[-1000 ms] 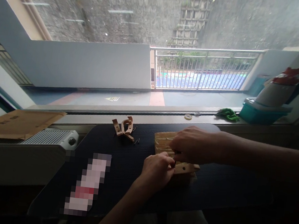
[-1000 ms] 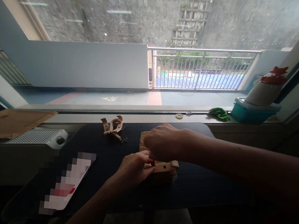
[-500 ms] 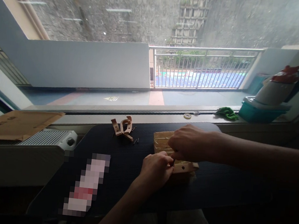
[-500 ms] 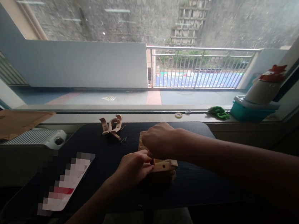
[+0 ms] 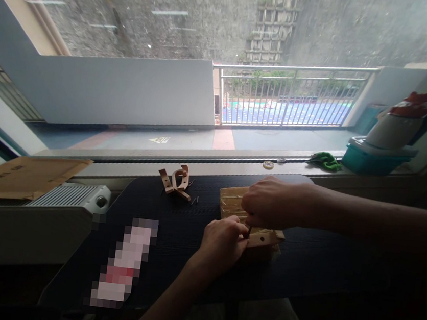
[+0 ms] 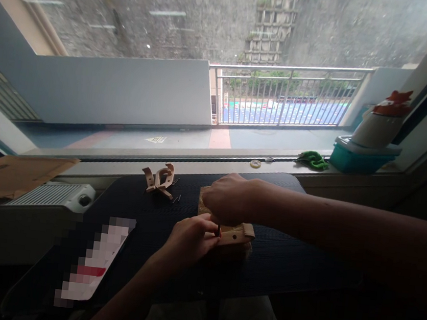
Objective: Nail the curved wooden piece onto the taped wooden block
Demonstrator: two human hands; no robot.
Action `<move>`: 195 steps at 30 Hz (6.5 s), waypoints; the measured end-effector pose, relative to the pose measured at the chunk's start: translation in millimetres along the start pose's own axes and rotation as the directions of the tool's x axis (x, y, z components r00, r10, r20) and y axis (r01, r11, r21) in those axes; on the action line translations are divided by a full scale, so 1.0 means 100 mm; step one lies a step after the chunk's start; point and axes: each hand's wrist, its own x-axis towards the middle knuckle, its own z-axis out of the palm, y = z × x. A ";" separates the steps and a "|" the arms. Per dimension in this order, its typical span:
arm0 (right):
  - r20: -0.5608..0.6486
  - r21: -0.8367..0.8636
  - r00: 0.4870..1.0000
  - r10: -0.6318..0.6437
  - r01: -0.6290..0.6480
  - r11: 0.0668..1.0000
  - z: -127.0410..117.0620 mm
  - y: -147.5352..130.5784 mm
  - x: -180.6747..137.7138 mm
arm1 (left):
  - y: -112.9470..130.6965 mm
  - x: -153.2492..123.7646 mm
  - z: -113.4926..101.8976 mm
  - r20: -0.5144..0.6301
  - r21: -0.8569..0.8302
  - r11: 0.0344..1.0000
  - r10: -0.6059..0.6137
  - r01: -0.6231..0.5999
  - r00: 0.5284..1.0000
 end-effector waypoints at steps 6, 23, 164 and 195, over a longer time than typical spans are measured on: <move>0.085 -0.079 0.989 -0.118 0.125 0.989 -0.05 -0.12 0.05 | -0.01 0.01 0.00 0.011 0.004 0.999 -0.038 0.038 0.999; 0.125 -0.054 0.991 -0.042 0.049 0.997 -0.02 -0.13 0.06 | 0.00 0.00 0.00 -0.009 -0.028 0.999 -0.031 0.031 0.999; 0.036 -0.257 0.999 -0.020 0.029 0.966 0.12 0.02 0.03 | 0.00 -0.01 0.01 -0.024 -0.003 1.000 -0.011 0.011 1.000; 0.011 -0.065 0.998 -0.066 0.067 0.996 0.14 -0.03 0.05 | 0.02 -0.01 -0.02 -0.012 0.013 1.000 -0.027 0.027 1.000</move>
